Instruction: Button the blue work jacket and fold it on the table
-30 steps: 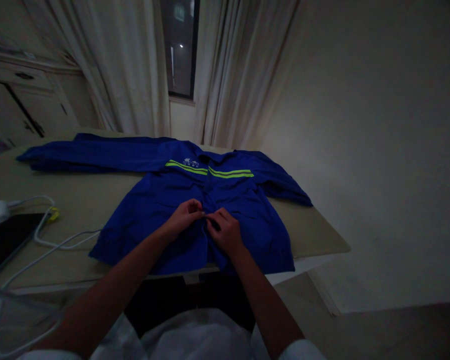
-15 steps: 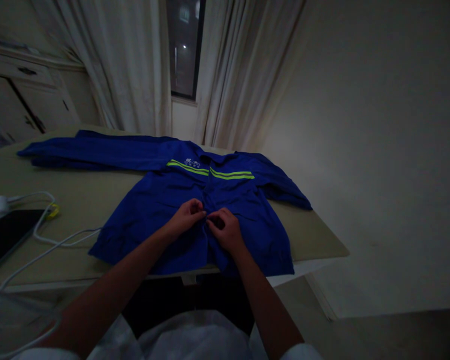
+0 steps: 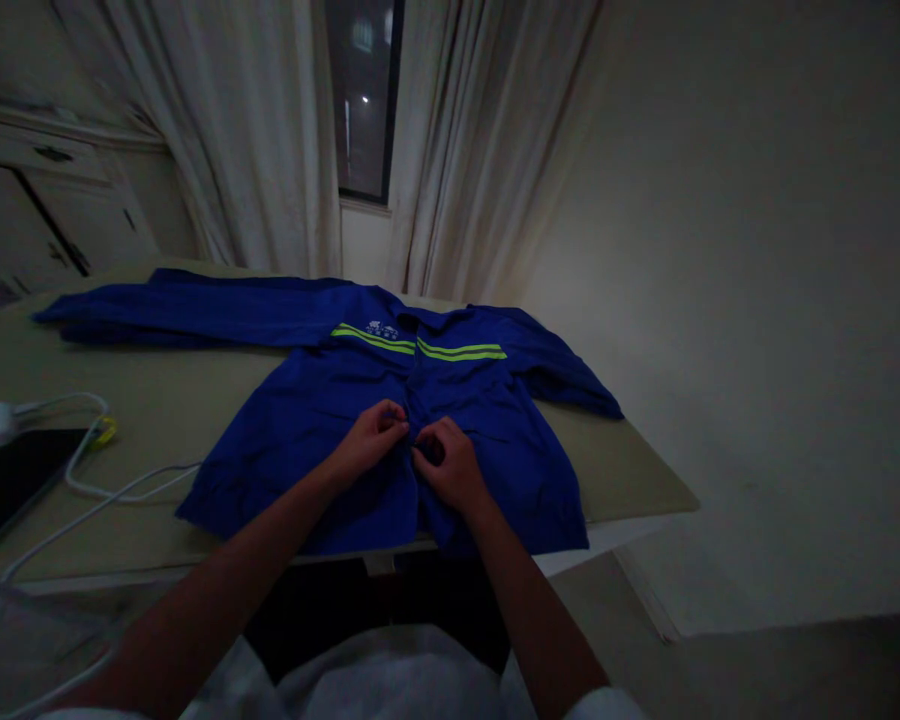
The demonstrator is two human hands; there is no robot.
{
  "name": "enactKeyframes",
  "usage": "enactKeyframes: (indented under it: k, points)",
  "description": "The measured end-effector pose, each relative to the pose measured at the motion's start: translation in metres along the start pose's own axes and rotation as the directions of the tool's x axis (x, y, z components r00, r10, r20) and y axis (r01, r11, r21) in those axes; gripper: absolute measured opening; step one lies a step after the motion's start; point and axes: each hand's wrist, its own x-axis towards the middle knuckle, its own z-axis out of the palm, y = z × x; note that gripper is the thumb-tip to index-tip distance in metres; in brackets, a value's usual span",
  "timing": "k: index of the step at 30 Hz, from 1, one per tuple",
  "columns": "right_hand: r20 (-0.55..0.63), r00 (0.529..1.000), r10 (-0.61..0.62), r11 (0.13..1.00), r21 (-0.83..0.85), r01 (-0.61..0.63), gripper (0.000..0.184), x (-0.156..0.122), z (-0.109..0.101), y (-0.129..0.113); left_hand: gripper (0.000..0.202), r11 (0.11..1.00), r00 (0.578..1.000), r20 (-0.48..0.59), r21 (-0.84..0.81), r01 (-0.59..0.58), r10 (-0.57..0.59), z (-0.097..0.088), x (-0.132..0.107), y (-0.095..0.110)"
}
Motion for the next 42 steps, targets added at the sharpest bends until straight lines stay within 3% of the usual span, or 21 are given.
enactKeyframes:
  k: [2,5,7,9,11,13,16,19,25,29,33,37,42]
  points:
    - [-0.006,1.000,0.015,1.000,-0.004,-0.015,0.004,0.000,-0.002,-0.002,0.021,0.957,0.987,-0.084,0.269,-0.109,0.136,0.000,-0.005,-0.001]
    - [-0.048,0.996,0.081,0.997,-0.005,-0.081,0.007,0.005,-0.006,-0.007,0.032,0.722,0.957,-0.082,0.675,-0.152,0.278,0.005,-0.020,-0.002]
    - [-0.032,0.992,0.125,0.990,-0.059,-0.127,0.011,0.015,-0.007,-0.012,0.044,0.550,0.969,0.000,0.823,-0.140,0.246,0.011,-0.032,-0.003]
    - [0.057,0.985,0.162,0.974,-0.171,-0.150,0.016,0.031,-0.003,-0.016,0.051,0.416,0.985,0.051,0.902,-0.117,0.166,0.019,-0.043,-0.002]
    - [0.154,0.964,0.219,0.941,-0.296,-0.166,0.021,0.053,0.004,-0.015,0.053,0.321,0.993,0.059,0.943,-0.088,0.098,0.026,-0.050,0.000]
    - [0.173,0.934,0.311,0.907,-0.348,-0.238,0.022,0.072,0.014,-0.009,0.053,0.272,0.997,0.059,0.959,-0.073,0.058,0.029,-0.053,0.003]
    - [0.102,0.908,0.407,0.892,-0.259,-0.371,0.012,0.088,0.022,0.013,0.053,0.277,0.996,0.091,0.956,-0.093,0.019,0.024,-0.051,0.008]
    - [0.041,0.908,0.417,0.905,-0.116,-0.410,0.009,0.088,0.020,0.039,0.054,0.338,0.990,0.143,0.932,-0.131,-0.011,0.012,-0.035,0.014]
    - [-0.016,0.898,0.440,0.887,0.165,-0.431,0.010,0.084,0.016,0.066,0.025,0.339,0.997,0.065,0.937,-0.079,0.052,0.002,0.038,0.031]
    - [-0.106,0.887,0.450,0.868,0.286,-0.407,0.018,0.086,0.016,0.072,0.032,0.382,0.985,0.072,0.915,-0.127,0.154,0.011,0.069,0.022]
    - [-0.165,0.860,0.483,0.836,0.378,-0.397,0.026,0.084,0.013,0.076,0.033,0.454,0.976,0.128,0.869,-0.197,0.178,0.011,0.070,0.001]
    - [-0.152,0.852,0.500,0.808,0.436,-0.397,0.030,0.084,0.012,0.074,0.027,0.515,0.956,0.205,0.808,-0.286,0.209,0.003,0.066,-0.010]
    - [-0.038,0.898,0.438,0.821,0.423,-0.383,0.037,0.080,0.013,0.065,0.019,0.491,0.935,0.273,0.797,-0.352,0.227,0.005,0.065,-0.007]
